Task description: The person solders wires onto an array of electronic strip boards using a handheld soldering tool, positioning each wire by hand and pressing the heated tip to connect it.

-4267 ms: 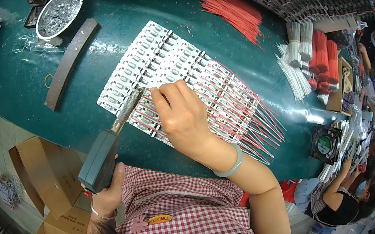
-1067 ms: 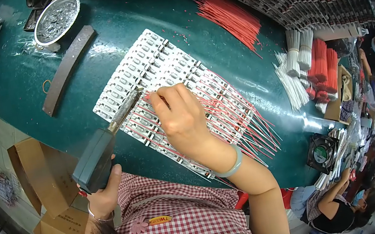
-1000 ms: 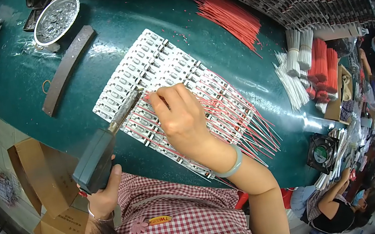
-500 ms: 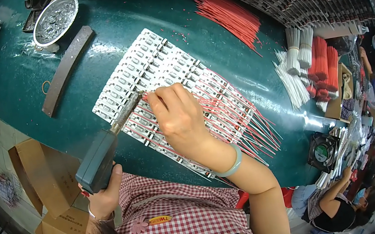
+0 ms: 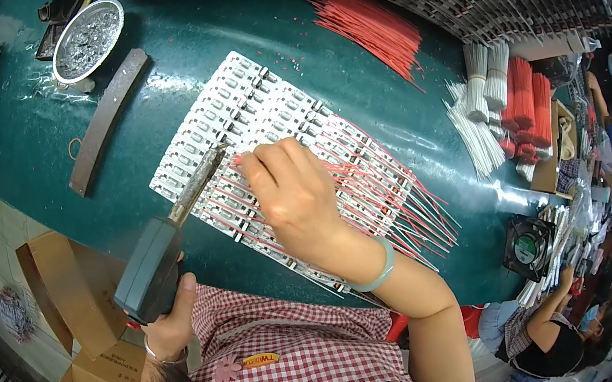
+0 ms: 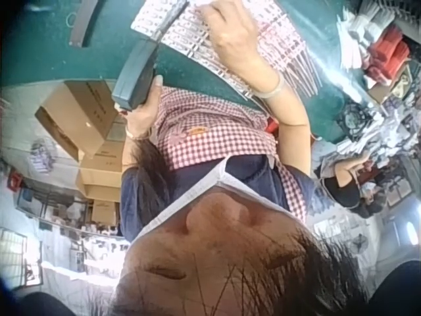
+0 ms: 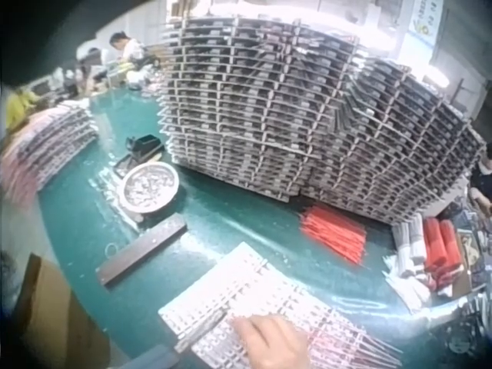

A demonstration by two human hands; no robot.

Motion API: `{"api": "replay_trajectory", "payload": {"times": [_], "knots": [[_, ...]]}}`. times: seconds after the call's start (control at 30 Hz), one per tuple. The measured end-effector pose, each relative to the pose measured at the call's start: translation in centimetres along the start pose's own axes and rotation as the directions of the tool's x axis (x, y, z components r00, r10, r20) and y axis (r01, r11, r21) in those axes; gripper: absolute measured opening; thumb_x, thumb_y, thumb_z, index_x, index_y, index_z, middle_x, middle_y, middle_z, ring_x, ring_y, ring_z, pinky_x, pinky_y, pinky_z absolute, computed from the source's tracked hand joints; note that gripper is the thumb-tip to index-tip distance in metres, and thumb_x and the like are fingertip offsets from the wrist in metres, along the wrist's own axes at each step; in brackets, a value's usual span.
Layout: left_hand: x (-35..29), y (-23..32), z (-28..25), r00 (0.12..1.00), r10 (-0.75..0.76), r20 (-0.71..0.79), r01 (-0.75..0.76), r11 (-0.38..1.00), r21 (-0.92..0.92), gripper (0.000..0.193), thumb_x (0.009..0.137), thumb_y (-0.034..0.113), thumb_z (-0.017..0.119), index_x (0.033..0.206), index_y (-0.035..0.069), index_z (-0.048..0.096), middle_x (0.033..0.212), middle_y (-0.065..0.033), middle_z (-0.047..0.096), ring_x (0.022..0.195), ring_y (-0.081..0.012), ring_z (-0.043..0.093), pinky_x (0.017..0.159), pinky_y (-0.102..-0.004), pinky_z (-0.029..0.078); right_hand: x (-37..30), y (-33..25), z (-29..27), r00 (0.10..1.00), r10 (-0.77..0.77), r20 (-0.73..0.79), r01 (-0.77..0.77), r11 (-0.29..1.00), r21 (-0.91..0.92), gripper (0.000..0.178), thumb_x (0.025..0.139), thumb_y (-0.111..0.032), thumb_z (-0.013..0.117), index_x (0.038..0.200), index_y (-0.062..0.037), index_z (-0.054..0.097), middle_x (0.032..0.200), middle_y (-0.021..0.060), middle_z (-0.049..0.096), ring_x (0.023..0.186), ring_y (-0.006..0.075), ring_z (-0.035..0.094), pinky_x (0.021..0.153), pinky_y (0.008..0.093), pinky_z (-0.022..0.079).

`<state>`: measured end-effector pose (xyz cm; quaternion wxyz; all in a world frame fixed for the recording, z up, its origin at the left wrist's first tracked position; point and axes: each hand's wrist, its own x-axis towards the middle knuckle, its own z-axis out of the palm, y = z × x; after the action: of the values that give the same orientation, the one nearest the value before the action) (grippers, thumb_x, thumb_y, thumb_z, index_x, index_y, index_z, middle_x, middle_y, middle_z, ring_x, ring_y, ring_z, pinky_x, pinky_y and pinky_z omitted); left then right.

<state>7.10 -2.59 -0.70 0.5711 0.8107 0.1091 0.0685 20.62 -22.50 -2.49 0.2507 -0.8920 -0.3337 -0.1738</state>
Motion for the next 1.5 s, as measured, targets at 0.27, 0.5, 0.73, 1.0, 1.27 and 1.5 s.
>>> {"api": "replay_trajectory", "payload": {"times": [0.27, 0.5, 0.73, 1.0, 1.27, 1.5], "knots": [[0.6, 0.0, 0.5, 1.000, 0.014, 0.014, -0.015, 1.000, 0.023, 0.024, 0.078, 0.002, 0.075, 0.100, -0.005, 0.069, 0.088, -0.0142, 0.069, 0.071, -0.0239, 0.068, 0.068, -0.0300, 0.054, 0.0, 0.7, 0.2, 0.999, 0.038, 0.009, -0.038, 0.999, -0.007, 0.031, 0.070, 0.005, 0.066, 0.101, 0.0038, 0.066, 0.091, 0.0116, 0.062, 0.079, 0.0258, 0.059, 0.064, 0.0358, 0.050], [1.1, 0.3, 0.7, 0.999, -0.003, 0.049, 0.002, 1.000, 0.008, 0.021, 0.078, 0.000, 0.074, 0.098, -0.005, 0.067, 0.088, -0.0130, 0.067, 0.069, -0.0206, 0.065, 0.064, -0.0284, 0.052, 0.3, 0.6, 0.2, 0.999, 0.048, 0.025, -0.048, 0.999, -0.023, 0.031, 0.070, 0.007, 0.066, 0.100, 0.0025, 0.068, 0.090, 0.0111, 0.064, 0.078, 0.0255, 0.060, 0.064, 0.0356, 0.051], [1.2, 0.5, 0.6, 0.994, -0.051, 0.101, 0.047, 0.998, 0.035, 0.019, 0.078, -0.001, 0.073, 0.095, -0.004, 0.066, 0.086, -0.0105, 0.065, 0.067, -0.0182, 0.063, 0.061, -0.0277, 0.050, 0.4, 0.7, 0.4, 0.999, 0.014, 0.039, -0.012, 0.999, -0.033, 0.030, 0.071, 0.001, 0.064, 0.100, 0.0067, 0.066, 0.090, 0.0117, 0.059, 0.081, 0.0250, 0.056, 0.066, 0.0349, 0.049], [0.5, 0.4, 0.2, 0.999, -0.042, 0.022, 0.041, 0.998, 0.038, 0.026, 0.078, 0.003, 0.075, 0.102, -0.005, 0.068, 0.087, -0.0125, 0.069, 0.072, -0.0203, 0.068, 0.066, -0.0286, 0.054, 0.4, 0.7, 0.4, 0.999, 0.013, 0.041, -0.011, 0.998, -0.054, 0.026, 0.073, 0.001, 0.065, 0.098, 0.0063, 0.066, 0.087, 0.0109, 0.057, 0.080, 0.0248, 0.056, 0.066, 0.0347, 0.049], [1.1, 0.6, 0.4, 1.000, 0.019, 0.013, -0.019, 1.000, 0.023, 0.029, 0.079, 0.004, 0.076, 0.105, -0.006, 0.068, 0.090, -0.0128, 0.071, 0.074, -0.0200, 0.069, 0.068, -0.0286, 0.054, 0.5, 0.8, 0.0, 1.000, 0.022, 0.004, -0.022, 0.999, -0.029, 0.029, 0.071, 0.001, 0.065, 0.099, 0.0054, 0.066, 0.089, 0.0109, 0.059, 0.081, 0.0248, 0.057, 0.065, 0.0346, 0.049], [1.8, 0.7, 1.1, 0.999, 0.025, 0.030, -0.025, 1.000, -0.005, 0.026, 0.079, 0.001, 0.074, 0.103, -0.006, 0.068, 0.088, -0.0121, 0.070, 0.072, -0.0185, 0.068, 0.067, -0.0283, 0.054, 0.5, 2.0, 0.2, 1.000, 0.022, 0.002, -0.022, 0.999, -0.024, 0.031, 0.070, 0.002, 0.066, 0.101, 0.0052, 0.066, 0.090, 0.0112, 0.060, 0.079, 0.0251, 0.057, 0.065, 0.0349, 0.049]]}}
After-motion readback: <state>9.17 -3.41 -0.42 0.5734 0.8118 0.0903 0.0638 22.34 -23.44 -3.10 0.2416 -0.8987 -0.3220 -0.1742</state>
